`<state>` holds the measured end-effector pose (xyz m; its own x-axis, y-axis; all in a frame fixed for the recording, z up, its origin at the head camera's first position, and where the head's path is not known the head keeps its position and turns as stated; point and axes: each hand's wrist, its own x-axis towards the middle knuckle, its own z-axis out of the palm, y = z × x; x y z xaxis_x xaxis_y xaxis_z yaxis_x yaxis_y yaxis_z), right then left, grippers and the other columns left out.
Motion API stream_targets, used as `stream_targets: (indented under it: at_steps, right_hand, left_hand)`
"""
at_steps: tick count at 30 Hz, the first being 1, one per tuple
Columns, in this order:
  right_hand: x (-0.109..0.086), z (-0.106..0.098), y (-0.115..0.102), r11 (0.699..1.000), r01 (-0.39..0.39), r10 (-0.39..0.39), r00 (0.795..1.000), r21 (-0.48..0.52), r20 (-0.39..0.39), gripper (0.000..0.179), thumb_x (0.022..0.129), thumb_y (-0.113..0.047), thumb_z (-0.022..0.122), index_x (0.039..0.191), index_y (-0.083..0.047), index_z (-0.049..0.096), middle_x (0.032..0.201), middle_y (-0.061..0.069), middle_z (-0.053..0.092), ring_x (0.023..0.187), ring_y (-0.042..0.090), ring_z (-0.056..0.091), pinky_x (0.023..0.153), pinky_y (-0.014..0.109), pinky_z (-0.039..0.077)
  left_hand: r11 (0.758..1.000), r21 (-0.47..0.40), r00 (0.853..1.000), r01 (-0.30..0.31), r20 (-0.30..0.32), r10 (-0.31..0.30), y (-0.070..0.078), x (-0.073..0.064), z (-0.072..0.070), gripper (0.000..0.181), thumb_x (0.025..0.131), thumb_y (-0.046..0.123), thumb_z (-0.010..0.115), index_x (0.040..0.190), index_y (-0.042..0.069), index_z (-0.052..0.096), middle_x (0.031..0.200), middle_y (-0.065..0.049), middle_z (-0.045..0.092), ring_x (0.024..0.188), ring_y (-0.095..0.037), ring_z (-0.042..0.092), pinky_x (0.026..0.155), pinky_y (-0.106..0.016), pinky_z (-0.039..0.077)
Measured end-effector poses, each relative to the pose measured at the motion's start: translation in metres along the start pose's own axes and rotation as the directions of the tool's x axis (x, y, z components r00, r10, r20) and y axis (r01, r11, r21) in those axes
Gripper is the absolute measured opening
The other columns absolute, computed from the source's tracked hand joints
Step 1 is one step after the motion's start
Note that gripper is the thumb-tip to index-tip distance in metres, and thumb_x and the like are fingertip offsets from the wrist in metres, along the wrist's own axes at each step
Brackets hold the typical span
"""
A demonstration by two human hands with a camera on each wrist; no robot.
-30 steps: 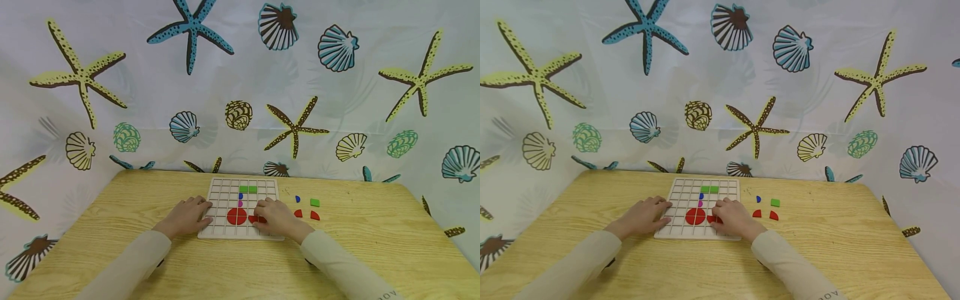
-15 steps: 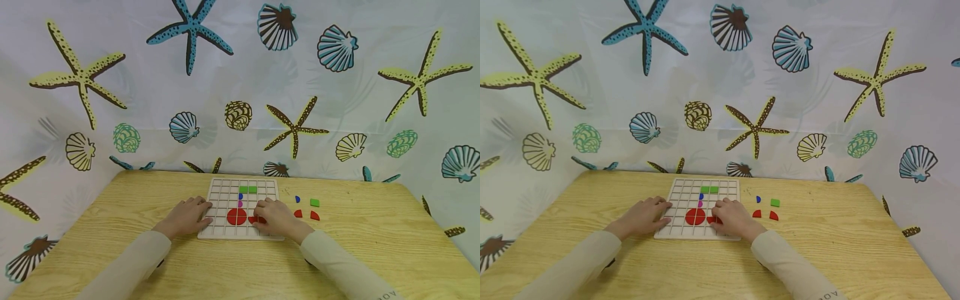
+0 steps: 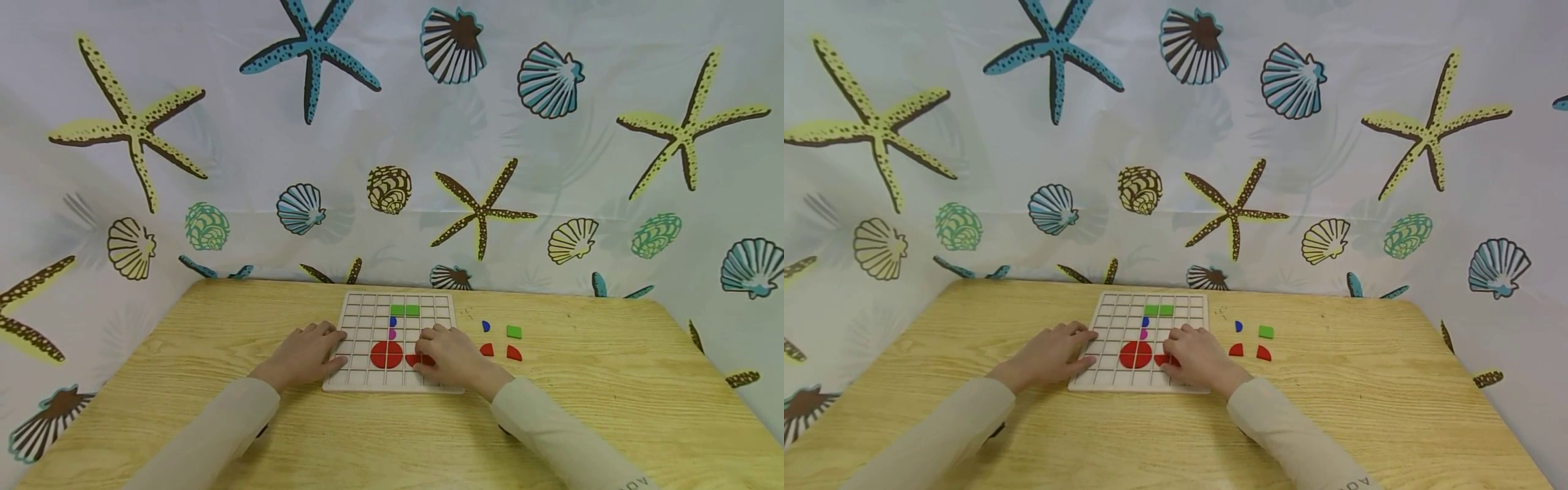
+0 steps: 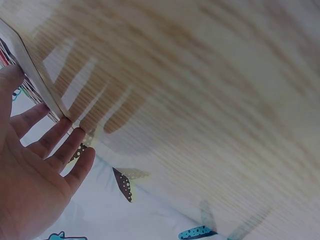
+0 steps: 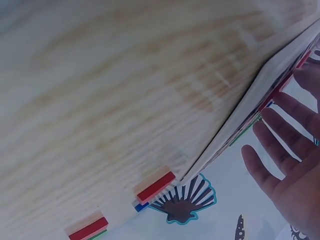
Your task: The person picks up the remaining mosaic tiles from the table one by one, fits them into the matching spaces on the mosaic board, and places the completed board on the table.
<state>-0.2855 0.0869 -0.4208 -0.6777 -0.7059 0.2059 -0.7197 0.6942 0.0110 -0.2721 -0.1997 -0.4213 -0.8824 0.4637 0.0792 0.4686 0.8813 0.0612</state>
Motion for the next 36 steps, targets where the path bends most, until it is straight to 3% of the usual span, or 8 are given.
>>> stream_targets:
  at_steps: [9, 22, 32, 36]
  right_hand:
    - [-0.005, -0.008, 0.004, 0.998, -0.057, 0.056, 0.998, 0.019, 0.027, 0.024, 0.086, -0.035, 0.061, 0.099, -0.016, 0.066, 0.102, -0.002, 0.062, 0.091, 0.015, 0.054, 0.076, 0.033, 0.047]
    - [-0.025, -0.012, 0.03, 0.993, -0.118, 0.119, 0.992, 0.02, -0.046, 0.02, 0.083, -0.03, 0.065, 0.094, -0.013, 0.068, 0.098, 0.0, 0.063, 0.089, 0.018, 0.056, 0.077, 0.038, 0.049]
    - [-0.049, -0.015, 0.051, 0.987, -0.131, 0.141, 0.985, 0.093, -0.105, 0.015, 0.082, -0.021, 0.065, 0.092, -0.011, 0.066, 0.094, 0.001, 0.062, 0.076, 0.013, 0.049, 0.062, 0.028, 0.042]
    - [-0.056, -0.015, 0.058, 0.983, -0.17, 0.177, 0.979, 0.076, -0.099, 0.016, 0.08, -0.022, 0.067, 0.092, -0.011, 0.066, 0.094, 0.001, 0.062, 0.079, 0.014, 0.05, 0.064, 0.03, 0.045]
  left_hand:
    - [1.0, 0.003, 1.0, 0.007, 0.004, -0.007, 0.002, 0.0, -0.002, 0.049, 0.09, 0.041, 0.053, 0.128, 0.01, 0.052, 0.123, -0.011, 0.052, 0.111, -0.031, 0.051, 0.089, -0.054, 0.041]
    - [1.0, -0.003, 1.0, 0.005, 0.013, -0.005, 0.002, 0.001, -0.002, 0.049, 0.09, 0.041, 0.053, 0.128, 0.01, 0.052, 0.123, -0.011, 0.052, 0.111, -0.031, 0.05, 0.09, -0.054, 0.04]
    - [1.0, 0.003, 1.0, 0.004, 0.005, -0.004, -0.001, 0.002, 0.002, 0.049, 0.09, 0.042, 0.053, 0.128, 0.01, 0.052, 0.123, -0.011, 0.051, 0.111, -0.031, 0.051, 0.089, -0.054, 0.041]
    - [1.0, 0.006, 1.0, 0.002, 0.003, -0.002, -0.002, 0.003, 0.004, 0.049, 0.09, 0.042, 0.053, 0.128, 0.01, 0.052, 0.122, -0.011, 0.052, 0.11, -0.031, 0.051, 0.088, -0.054, 0.041]
